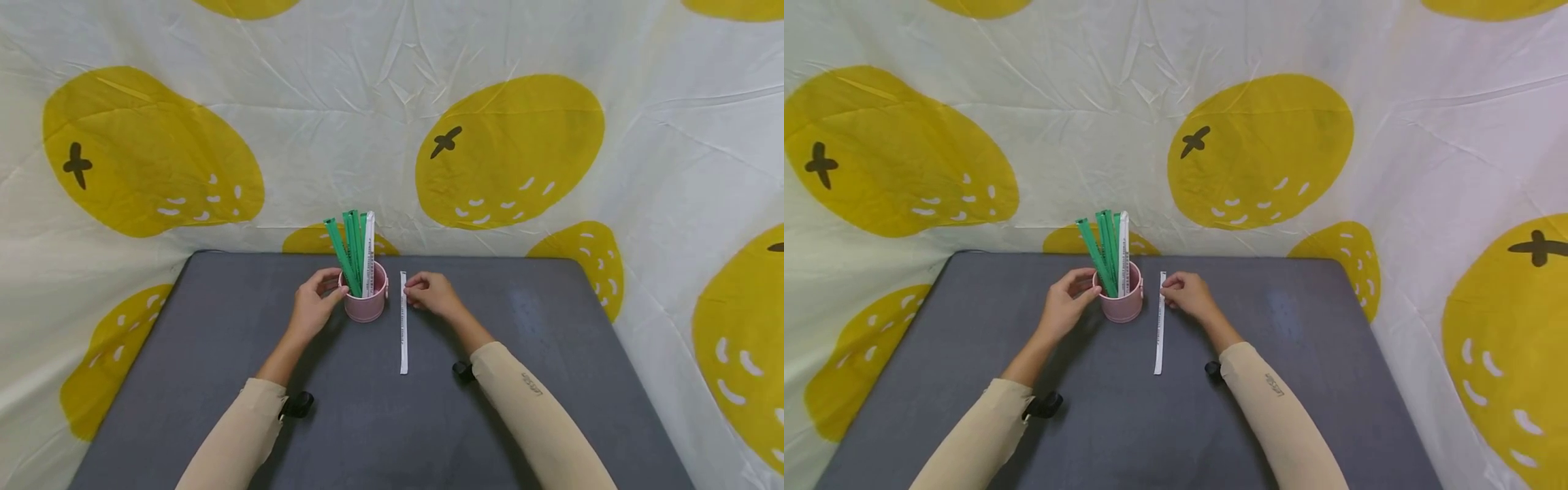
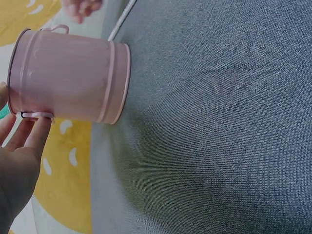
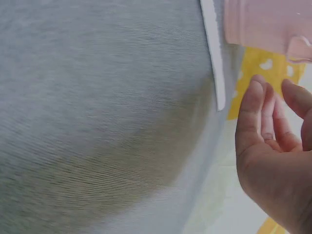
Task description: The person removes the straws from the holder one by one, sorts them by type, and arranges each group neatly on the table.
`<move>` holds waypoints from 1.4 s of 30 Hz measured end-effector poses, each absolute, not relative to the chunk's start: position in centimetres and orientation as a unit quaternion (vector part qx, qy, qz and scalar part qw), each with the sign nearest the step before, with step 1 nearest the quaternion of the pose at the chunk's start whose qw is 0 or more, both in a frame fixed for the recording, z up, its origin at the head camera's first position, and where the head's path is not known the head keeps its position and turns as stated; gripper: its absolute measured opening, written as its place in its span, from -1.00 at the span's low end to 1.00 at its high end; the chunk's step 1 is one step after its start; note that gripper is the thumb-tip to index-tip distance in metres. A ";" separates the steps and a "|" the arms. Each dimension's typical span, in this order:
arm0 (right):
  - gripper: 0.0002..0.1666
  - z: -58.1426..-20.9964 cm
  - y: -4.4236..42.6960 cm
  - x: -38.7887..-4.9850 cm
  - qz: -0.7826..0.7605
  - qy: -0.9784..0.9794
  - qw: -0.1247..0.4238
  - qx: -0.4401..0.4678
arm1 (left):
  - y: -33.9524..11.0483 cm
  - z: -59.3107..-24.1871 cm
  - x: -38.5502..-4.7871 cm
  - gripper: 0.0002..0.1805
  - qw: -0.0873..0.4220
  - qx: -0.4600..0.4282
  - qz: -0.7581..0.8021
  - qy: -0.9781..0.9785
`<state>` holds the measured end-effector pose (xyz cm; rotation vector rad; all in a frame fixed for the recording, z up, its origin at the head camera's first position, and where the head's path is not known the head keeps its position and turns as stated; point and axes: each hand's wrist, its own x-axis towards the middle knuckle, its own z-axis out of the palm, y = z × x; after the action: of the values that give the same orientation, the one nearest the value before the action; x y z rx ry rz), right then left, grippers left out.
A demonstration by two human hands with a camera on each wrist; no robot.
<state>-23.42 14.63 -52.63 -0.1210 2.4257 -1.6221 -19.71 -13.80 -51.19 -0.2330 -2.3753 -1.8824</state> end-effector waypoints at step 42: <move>-0.72 -47.0 7.5 -27.6 -0.543 0.833 0.023 -0.106 | -13.4 -48.4 -17.9 -0.51 0.036 -0.080 -0.621 -0.779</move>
<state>-27.55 7.54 -47.04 -0.3291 2.5788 -1.6818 -17.94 -13.37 -48.43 -0.2448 -2.3937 -1.9067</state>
